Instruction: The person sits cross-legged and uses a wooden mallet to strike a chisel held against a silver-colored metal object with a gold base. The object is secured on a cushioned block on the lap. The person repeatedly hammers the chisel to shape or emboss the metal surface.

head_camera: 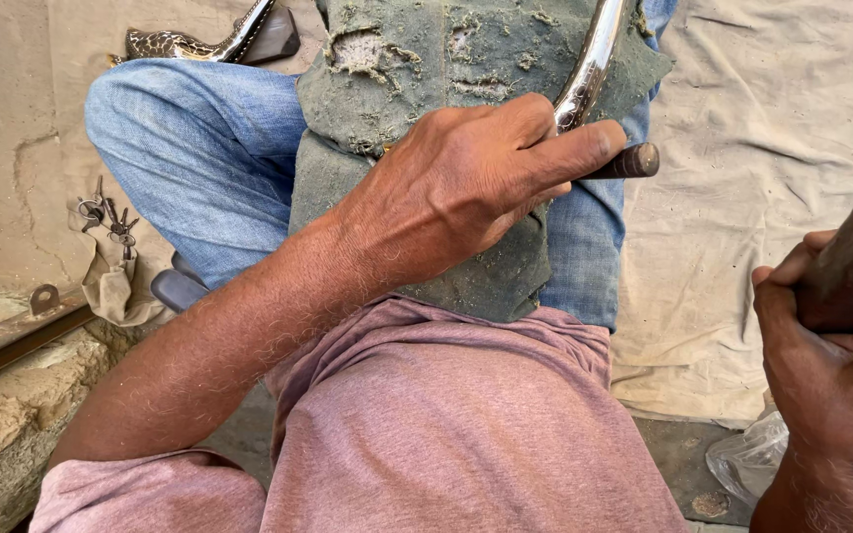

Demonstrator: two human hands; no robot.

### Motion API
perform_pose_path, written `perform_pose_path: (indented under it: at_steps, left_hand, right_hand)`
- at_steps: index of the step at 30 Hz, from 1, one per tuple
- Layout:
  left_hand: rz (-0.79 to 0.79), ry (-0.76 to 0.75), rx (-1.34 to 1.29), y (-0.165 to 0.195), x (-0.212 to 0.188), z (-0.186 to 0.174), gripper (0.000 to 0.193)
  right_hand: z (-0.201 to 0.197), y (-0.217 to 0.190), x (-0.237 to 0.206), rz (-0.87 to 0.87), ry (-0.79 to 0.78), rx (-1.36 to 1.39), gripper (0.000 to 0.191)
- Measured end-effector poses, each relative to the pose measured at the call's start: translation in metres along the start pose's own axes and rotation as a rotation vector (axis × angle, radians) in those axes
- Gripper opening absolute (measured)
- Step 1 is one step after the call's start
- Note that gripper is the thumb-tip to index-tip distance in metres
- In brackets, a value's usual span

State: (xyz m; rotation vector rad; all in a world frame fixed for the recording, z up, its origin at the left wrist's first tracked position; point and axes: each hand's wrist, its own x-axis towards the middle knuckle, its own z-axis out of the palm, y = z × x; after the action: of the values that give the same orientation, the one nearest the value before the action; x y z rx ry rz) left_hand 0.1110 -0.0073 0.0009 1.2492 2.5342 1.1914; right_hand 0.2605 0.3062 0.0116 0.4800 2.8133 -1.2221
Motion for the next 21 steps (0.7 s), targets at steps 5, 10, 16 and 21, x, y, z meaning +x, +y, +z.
perform_pose_path:
  at_steps: [5, 10, 16, 21]
  left_hand:
    - [0.01, -0.026, 0.006, -0.001, -0.004, 0.001, 0.04]
    - [0.021, -0.038, 0.058, 0.002, 0.004, 0.0, 0.043]
    - [0.031, 0.098, -0.047, 0.025, 0.015, -0.041, 0.043]
    - [-0.065, 0.234, -0.161, 0.017, -0.019, -0.062, 0.032]
  right_hand:
    - [0.002, -0.019, 0.01, -0.23, -0.032, -0.31, 0.034]
    - [-0.001, -0.049, 0.023, -0.099, -0.052, -0.203, 0.039]
    - [0.004, -0.027, 0.012, -0.006, 0.011, 0.101, 0.046]
    - [0.032, 0.027, -0.004, 0.194, -0.06, 0.668, 0.033]
